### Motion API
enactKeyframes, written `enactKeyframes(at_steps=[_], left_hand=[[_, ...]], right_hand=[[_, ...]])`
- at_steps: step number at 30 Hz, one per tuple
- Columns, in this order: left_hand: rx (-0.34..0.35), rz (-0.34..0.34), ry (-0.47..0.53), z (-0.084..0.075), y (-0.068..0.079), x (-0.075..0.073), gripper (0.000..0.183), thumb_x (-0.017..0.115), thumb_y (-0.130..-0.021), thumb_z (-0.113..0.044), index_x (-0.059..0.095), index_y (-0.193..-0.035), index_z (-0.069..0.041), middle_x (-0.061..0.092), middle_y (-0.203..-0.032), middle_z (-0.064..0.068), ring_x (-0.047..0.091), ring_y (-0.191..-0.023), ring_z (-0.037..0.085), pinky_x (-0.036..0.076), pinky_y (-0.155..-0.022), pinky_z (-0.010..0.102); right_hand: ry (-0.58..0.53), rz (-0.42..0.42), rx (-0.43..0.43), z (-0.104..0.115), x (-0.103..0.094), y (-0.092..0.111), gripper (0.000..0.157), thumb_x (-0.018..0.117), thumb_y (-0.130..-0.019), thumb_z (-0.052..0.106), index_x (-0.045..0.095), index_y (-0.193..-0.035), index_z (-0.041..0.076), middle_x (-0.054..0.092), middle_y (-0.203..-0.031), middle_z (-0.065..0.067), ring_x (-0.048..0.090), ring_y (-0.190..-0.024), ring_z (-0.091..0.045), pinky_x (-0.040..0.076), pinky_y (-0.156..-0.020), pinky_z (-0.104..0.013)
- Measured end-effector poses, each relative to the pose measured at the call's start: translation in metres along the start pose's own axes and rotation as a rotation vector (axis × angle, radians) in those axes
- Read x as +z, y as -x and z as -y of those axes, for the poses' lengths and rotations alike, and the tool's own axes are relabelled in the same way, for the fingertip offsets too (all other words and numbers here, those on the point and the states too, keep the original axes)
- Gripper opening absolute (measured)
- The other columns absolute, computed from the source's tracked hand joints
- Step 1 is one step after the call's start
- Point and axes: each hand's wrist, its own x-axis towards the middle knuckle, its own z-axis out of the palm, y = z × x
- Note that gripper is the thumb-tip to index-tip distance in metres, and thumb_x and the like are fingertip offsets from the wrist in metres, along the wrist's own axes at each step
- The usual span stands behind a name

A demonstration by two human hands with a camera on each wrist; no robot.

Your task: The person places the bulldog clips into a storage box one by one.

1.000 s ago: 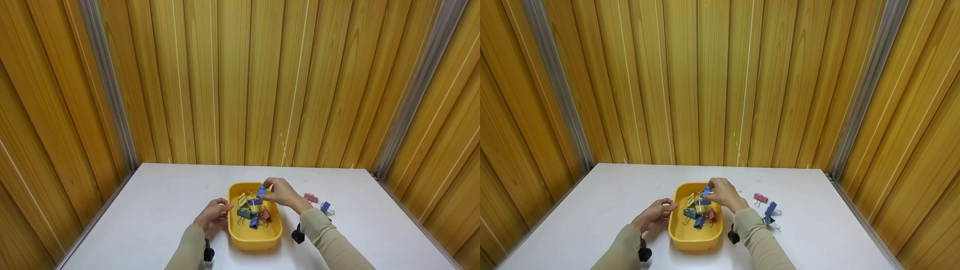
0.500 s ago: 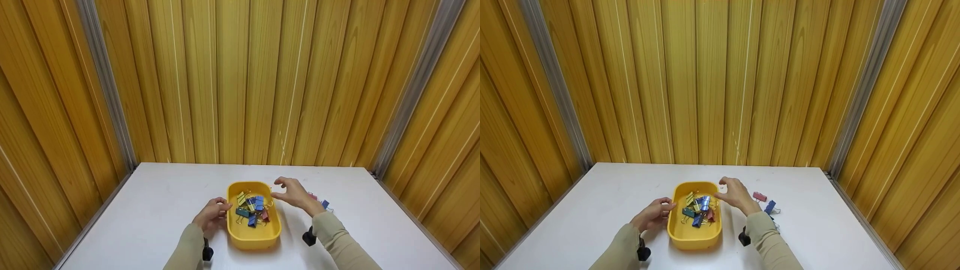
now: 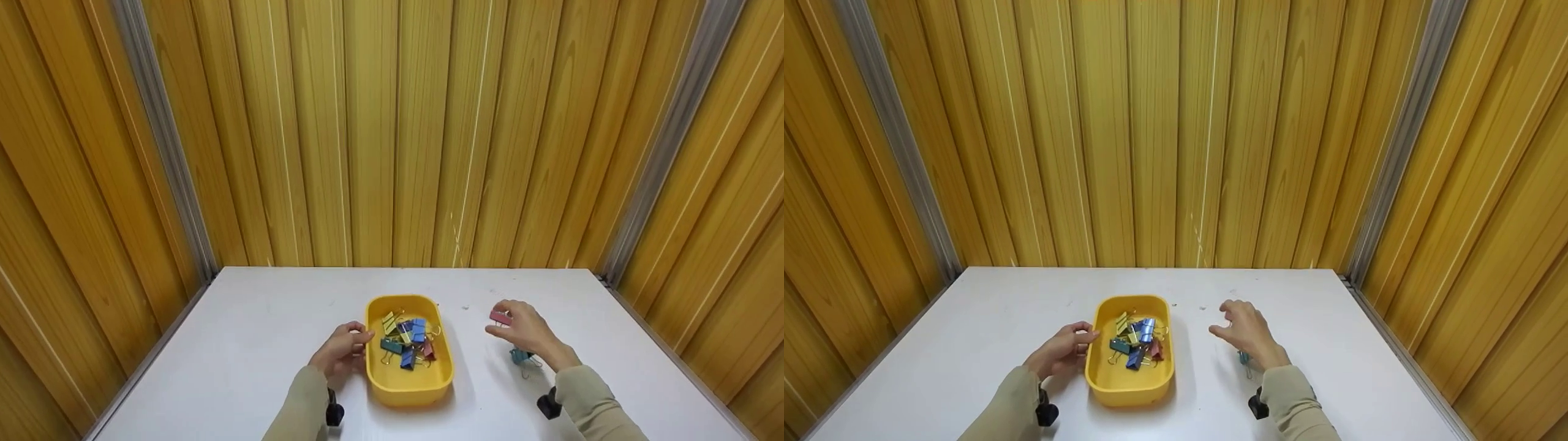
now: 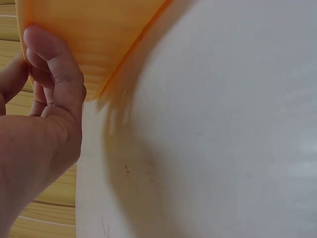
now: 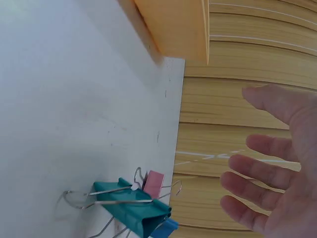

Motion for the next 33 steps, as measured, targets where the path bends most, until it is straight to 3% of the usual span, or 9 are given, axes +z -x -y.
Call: enactKeyframes(at_steps=[5,8,12,19,27,33], left_hand=[[0.004,-0.004,-0.003,0.0,0.0,0.0,0.036,0.07,-0.088,-0.022,0.046,-0.112,-0.009,0.06,-0.114,0.019,0.061,-0.085,0.02,0.051,-0.064,0.026],[0.004,0.004,-0.006,-0.001,0.0,0.0,0.034,0.068,-0.089,-0.021,0.046,-0.112,-0.009,0.06,-0.114,0.018,0.061,-0.086,0.021,0.051,-0.064,0.026],[0.005,0.014,-0.008,-0.001,0.0,0.0,0.033,0.067,-0.09,-0.021,0.046,-0.112,-0.009,0.061,-0.113,0.017,0.061,-0.086,0.021,0.05,-0.063,0.026],[-0.003,-0.001,-0.003,-0.001,0.0,0.0,0.037,0.069,-0.089,-0.022,0.044,-0.114,-0.009,0.059,-0.114,0.018,0.06,-0.09,0.023,0.052,-0.067,0.027],[0.009,-0.02,-0.033,0.0,0.0,0.0,0.033,0.069,-0.089,-0.022,0.047,-0.11,-0.009,0.063,-0.106,0.015,0.06,-0.081,0.019,0.051,-0.063,0.025],[-0.005,-0.024,-0.022,0.0,0.001,0.0,0.036,0.07,-0.088,-0.024,0.047,-0.111,-0.01,0.062,-0.11,0.017,0.061,-0.084,0.02,0.051,-0.065,0.026]], right_hand=[[-0.01,0.08,0.091,-0.017,-0.006,0.011,0.044,0.076,-0.082,0.03,0.064,-0.113,0.002,0.066,-0.102,-0.008,0.057,-0.091,-0.022,0.053,-0.08,-0.038],[-0.033,0.126,0.137,-0.028,-0.011,0.016,0.031,0.073,-0.084,0.023,0.066,-0.106,0.002,0.065,-0.092,-0.007,0.055,-0.081,-0.018,0.051,-0.073,-0.031],[-0.048,0.198,0.137,-0.04,-0.018,0.023,0.018,0.069,-0.086,0.015,0.068,-0.097,0.002,0.066,-0.088,-0.006,0.055,-0.078,-0.016,0.048,-0.069,-0.028],[-0.092,0.294,0.077,-0.052,-0.019,0.031,0.023,0.064,-0.086,0.008,0.068,-0.102,-0.008,0.069,-0.09,-0.01,0.058,-0.077,-0.016,0.048,-0.065,-0.028],[-0.121,0.297,0.041,-0.057,-0.015,0.032,0.024,0.062,-0.089,0.008,0.066,-0.103,-0.01,0.07,-0.091,-0.014,0.06,-0.075,-0.017,0.049,-0.062,-0.026],[-0.163,0.311,0.125,-0.058,-0.009,0.031,0.028,0.063,-0.09,0.013,0.065,-0.109,-0.009,0.068,-0.092,-0.011,0.061,-0.076,-0.019,0.053,-0.062,-0.032]])
